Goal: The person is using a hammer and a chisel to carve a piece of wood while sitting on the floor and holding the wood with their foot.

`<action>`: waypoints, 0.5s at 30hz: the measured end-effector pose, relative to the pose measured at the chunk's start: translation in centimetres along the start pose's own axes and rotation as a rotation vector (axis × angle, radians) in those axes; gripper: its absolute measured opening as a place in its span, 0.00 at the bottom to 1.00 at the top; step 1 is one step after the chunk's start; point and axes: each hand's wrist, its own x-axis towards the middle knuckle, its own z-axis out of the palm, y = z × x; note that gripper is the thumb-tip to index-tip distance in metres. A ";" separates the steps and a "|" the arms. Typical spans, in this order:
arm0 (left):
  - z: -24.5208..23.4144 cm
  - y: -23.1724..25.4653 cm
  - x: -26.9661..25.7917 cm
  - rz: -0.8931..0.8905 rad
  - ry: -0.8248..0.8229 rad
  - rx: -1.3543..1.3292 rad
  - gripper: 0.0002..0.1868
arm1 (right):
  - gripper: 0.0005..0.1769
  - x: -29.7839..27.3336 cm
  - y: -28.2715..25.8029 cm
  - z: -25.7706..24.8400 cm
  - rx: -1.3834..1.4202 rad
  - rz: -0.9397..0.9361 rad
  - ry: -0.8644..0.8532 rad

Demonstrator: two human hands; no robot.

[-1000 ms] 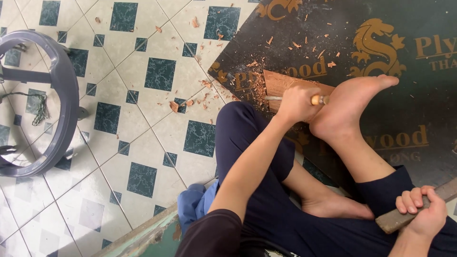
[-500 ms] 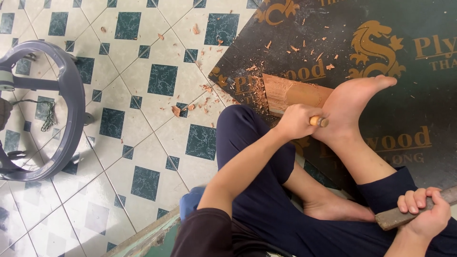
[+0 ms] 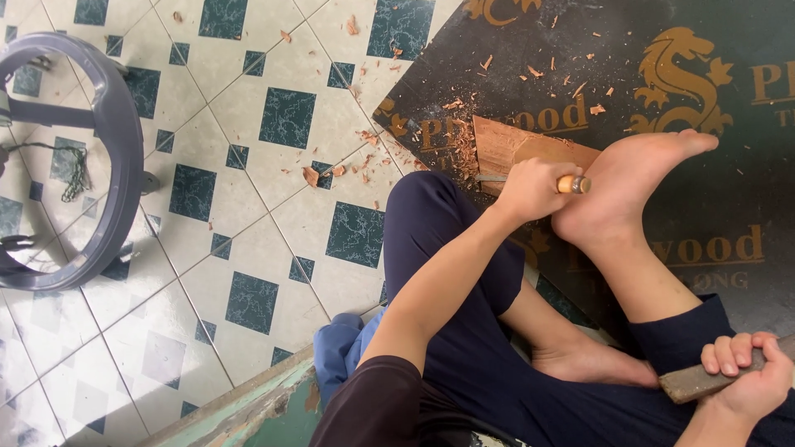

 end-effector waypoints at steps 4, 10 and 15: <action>0.3 0.0 -0.1 0.064 -0.009 0.027 0.20 | 0.10 0.7 0.4 -0.4 0.024 0.013 -0.020; -0.5 -0.4 0.1 0.073 0.059 -0.060 0.08 | 0.11 0.3 -0.1 0.3 -0.021 0.029 0.016; 0.5 0.3 -0.2 -0.010 0.009 -0.045 0.17 | 0.11 0.2 0.0 0.6 -0.038 0.007 0.040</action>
